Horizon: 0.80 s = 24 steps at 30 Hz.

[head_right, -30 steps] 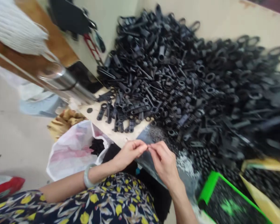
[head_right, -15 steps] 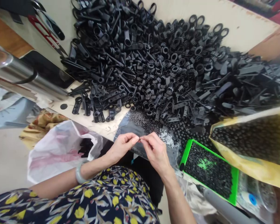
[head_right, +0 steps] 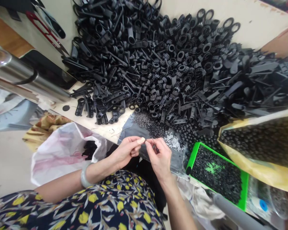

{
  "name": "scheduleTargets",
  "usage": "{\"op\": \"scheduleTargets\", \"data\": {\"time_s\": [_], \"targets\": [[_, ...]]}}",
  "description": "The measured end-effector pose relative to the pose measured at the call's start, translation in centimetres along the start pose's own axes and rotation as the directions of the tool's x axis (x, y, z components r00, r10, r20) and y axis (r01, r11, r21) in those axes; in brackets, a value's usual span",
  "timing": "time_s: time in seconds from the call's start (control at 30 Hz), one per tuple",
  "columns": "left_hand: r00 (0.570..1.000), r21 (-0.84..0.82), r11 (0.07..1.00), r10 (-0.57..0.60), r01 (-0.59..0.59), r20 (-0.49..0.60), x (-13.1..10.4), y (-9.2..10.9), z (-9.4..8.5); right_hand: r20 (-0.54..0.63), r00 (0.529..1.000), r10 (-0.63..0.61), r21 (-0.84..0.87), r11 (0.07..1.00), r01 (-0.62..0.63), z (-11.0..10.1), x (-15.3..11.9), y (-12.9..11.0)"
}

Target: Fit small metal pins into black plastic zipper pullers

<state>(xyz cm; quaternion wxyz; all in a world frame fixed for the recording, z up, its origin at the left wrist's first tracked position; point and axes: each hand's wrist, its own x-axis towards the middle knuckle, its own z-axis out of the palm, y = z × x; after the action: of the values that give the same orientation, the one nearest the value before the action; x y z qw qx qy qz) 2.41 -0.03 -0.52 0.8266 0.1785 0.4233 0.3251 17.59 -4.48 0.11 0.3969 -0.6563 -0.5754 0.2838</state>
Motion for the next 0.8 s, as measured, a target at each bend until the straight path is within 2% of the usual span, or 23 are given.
{"op": "scheduleTargets", "data": {"time_s": [0.13,0.3,0.47,0.67,0.8], "targets": [[0.999,-0.012,0.999,0.033,-0.033,-0.009,0.0,-0.4,-0.1,-0.005,0.998,-0.058,-0.019,0.998,0.058,0.1,0.1,0.3],[0.992,0.08,0.989,0.127,-0.127,0.002,-0.2,-0.6,-0.5,0.073,0.982,-0.176,-0.049,0.983,0.18,-0.2,0.6,1.2],[0.988,0.134,0.979,0.153,-0.151,-0.01,-0.5,-0.3,-0.4,0.141,0.952,-0.271,-0.085,0.955,0.284,-0.8,1.1,1.6],[0.995,0.086,0.992,0.093,-0.094,0.019,-0.5,-0.7,-0.5,0.101,0.978,-0.182,-0.047,0.981,0.187,-0.7,0.8,1.1],[0.999,-0.024,0.999,0.041,-0.041,0.008,-0.3,-0.8,-0.2,0.003,0.993,-0.122,-0.019,0.992,0.122,-0.1,0.4,0.8]]}}
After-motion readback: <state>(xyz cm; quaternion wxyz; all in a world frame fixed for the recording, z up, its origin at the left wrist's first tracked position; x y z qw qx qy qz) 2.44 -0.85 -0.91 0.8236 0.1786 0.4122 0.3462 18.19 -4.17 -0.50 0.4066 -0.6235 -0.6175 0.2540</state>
